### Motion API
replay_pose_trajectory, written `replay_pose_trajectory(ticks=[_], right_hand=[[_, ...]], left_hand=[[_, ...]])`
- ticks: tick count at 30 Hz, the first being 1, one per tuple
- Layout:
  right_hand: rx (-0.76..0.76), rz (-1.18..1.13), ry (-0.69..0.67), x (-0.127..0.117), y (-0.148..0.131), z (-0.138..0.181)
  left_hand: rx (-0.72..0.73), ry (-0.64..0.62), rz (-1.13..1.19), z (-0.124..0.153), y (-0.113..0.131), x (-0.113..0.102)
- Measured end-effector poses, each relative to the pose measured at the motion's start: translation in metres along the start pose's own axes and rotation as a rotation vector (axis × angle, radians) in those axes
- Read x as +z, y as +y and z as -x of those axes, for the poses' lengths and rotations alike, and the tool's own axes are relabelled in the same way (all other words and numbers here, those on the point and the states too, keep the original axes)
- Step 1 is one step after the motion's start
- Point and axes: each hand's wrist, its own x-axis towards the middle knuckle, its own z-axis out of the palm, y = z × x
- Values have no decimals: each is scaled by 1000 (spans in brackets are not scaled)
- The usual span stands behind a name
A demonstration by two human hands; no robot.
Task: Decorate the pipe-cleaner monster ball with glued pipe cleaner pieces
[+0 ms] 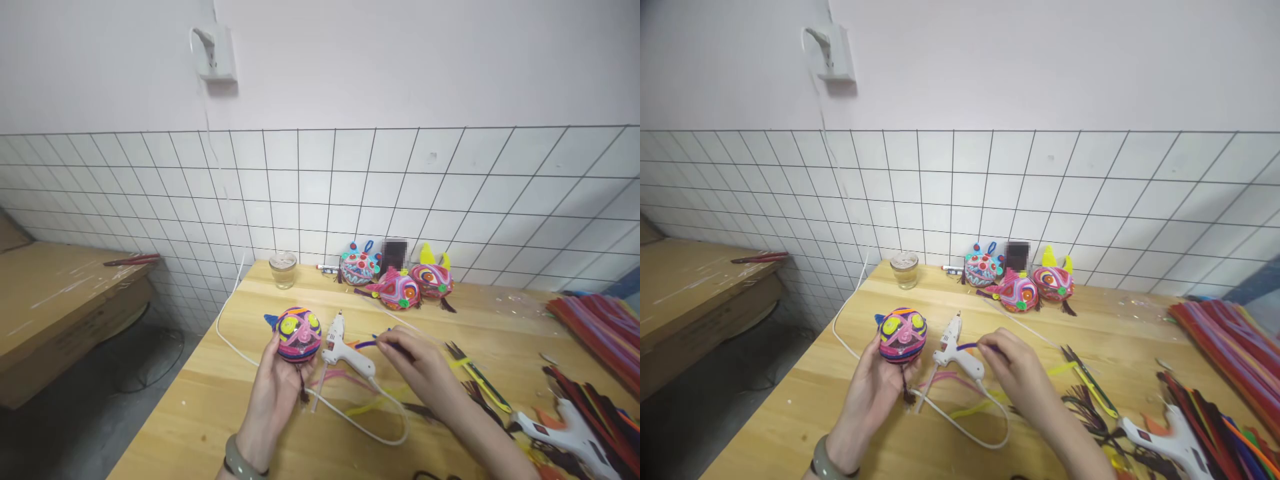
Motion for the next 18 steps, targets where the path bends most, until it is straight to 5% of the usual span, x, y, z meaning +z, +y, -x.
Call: replay_pose_trajectory(ticks=[4, 7, 10, 12, 15, 18], right_hand=[[-97, 3, -37, 18, -33, -6], [-83, 29, -7, 16, -33, -7], [68, 169, -77, -5, -4, 0], [133, 361, -341, -22, 26, 7], [164, 502, -359, -31, 66, 10], [145, 571, -331, -16, 87, -1]], left_hand=[[-26, -24, 3, 2, -2, 1], [-29, -8, 18, 0, 0, 0], [-19, 55, 31, -3, 5, -2], [5, 85, 32, -4, 7, -2], [6, 92, 42, -6, 7, -1], [-22, 82, 22, -6, 3, 0]])
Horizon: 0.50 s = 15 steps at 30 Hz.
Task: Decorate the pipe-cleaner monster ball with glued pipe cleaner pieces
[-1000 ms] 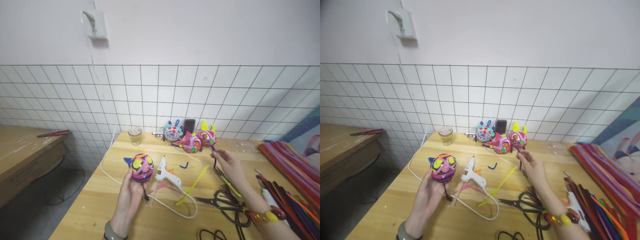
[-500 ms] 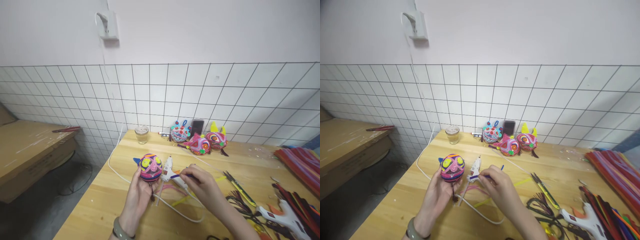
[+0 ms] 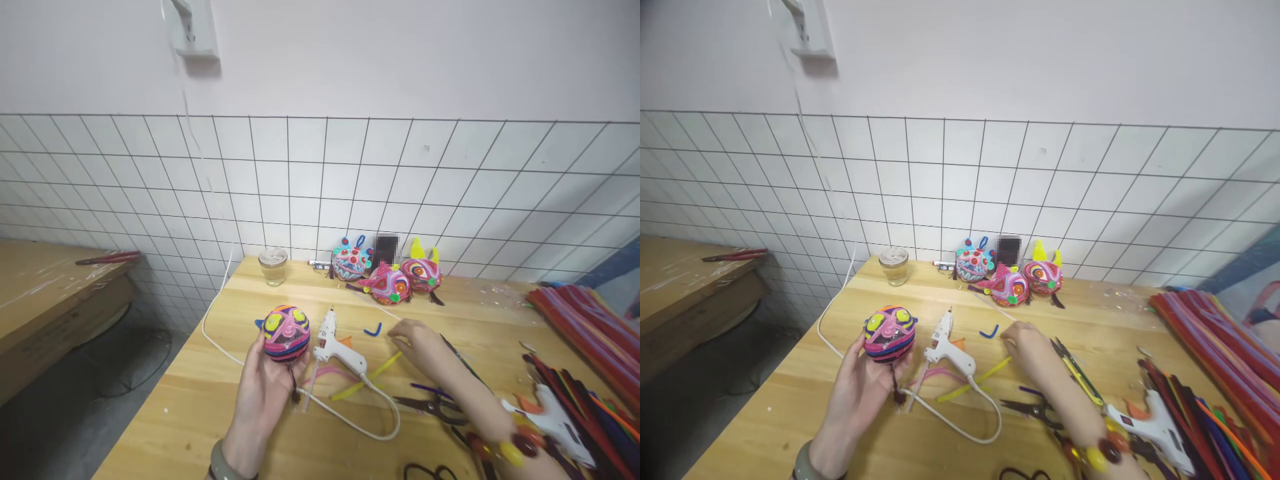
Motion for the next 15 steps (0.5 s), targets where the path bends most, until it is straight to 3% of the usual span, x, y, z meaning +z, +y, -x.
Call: replay_pose_trajectory(ticks=[6, 11, 15], right_hand=[[-85, 58, 15, 19, -15, -28], [-91, -56, 30, 10, -13, -18], [-106, -235, 37, -7, -43, -3]], left_hand=[[14, 6, -36, -1, -1, -3], [-18, 5, -18, -1, 0, -2], [-42, -43, -13, 2, -5, 0]])
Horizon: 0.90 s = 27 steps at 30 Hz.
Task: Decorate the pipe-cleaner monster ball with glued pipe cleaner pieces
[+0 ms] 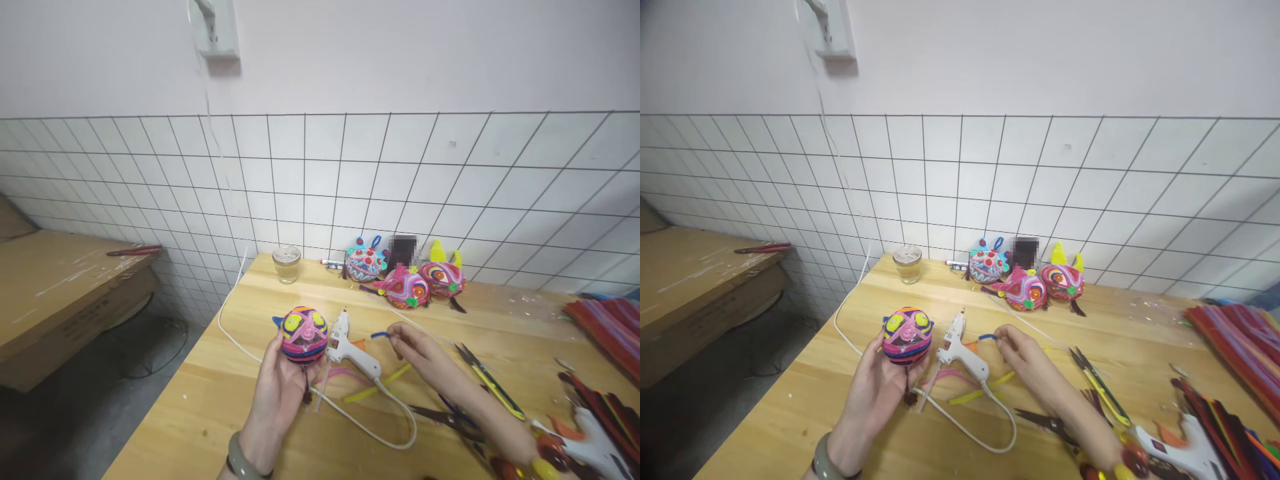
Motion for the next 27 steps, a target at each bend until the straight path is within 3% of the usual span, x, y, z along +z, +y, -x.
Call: replay_pose_trajectory(ticks=[4, 6, 9, 15, 27], right_hand=[[-46, -398, 36, -8, -61, 9], [-109, -473, 77, -8, -86, 10], [-167, -467, 251, -3, -107, 9], [-202, -382, 490, 12, -115, 5], [-79, -516, 478, 16, -122, 4]], left_hand=[[4, -59, -18, 5, -5, 1], [-12, -88, -45, 7, -7, 1], [-37, -115, -73, 8, -9, 3], [-31, -128, -35, 9, -13, 6], [57, -190, -104, 11, -16, 4]])
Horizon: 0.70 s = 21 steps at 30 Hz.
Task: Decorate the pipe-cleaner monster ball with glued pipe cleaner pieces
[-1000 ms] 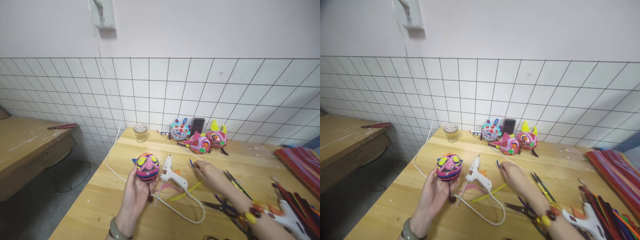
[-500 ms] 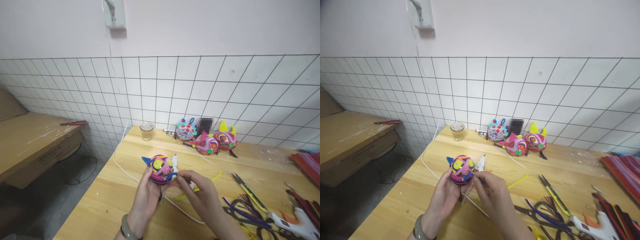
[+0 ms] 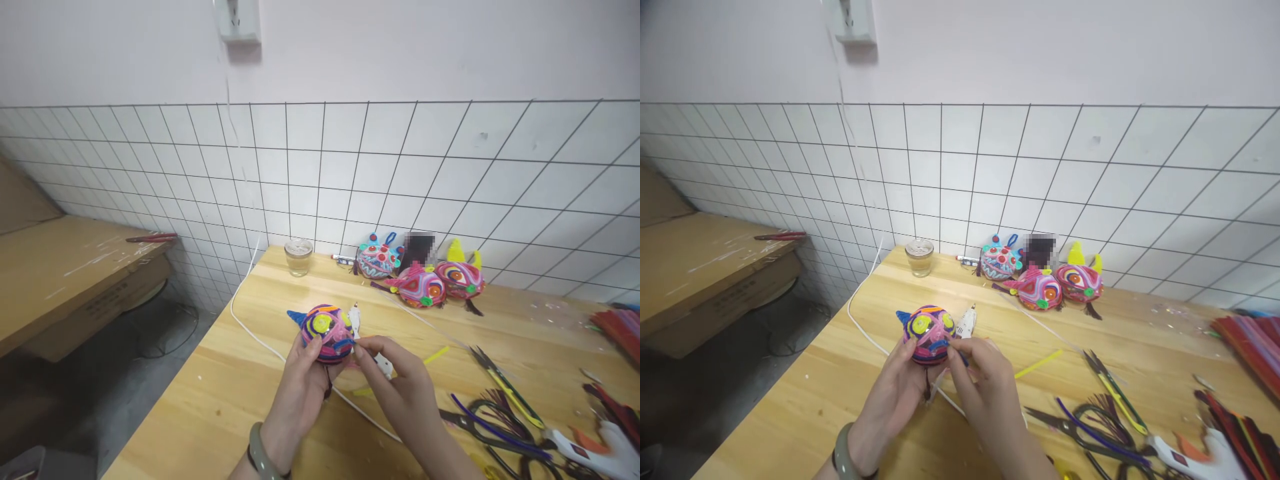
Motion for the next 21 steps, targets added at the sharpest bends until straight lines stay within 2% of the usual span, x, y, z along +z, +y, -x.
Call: replay_pose_trajectory(ticks=[4, 12, 21], right_hand=[[70, -44, 4, 2, -1, -2], [103, -97, 32, 4, -4, -5], [94, -12, 42, 5, 1, 0]], left_hand=[[-2, -13, -33, 0, 1, 1], [6, -17, -26, 1, 1, 2], [14, -18, -67, 1, 0, 2]])
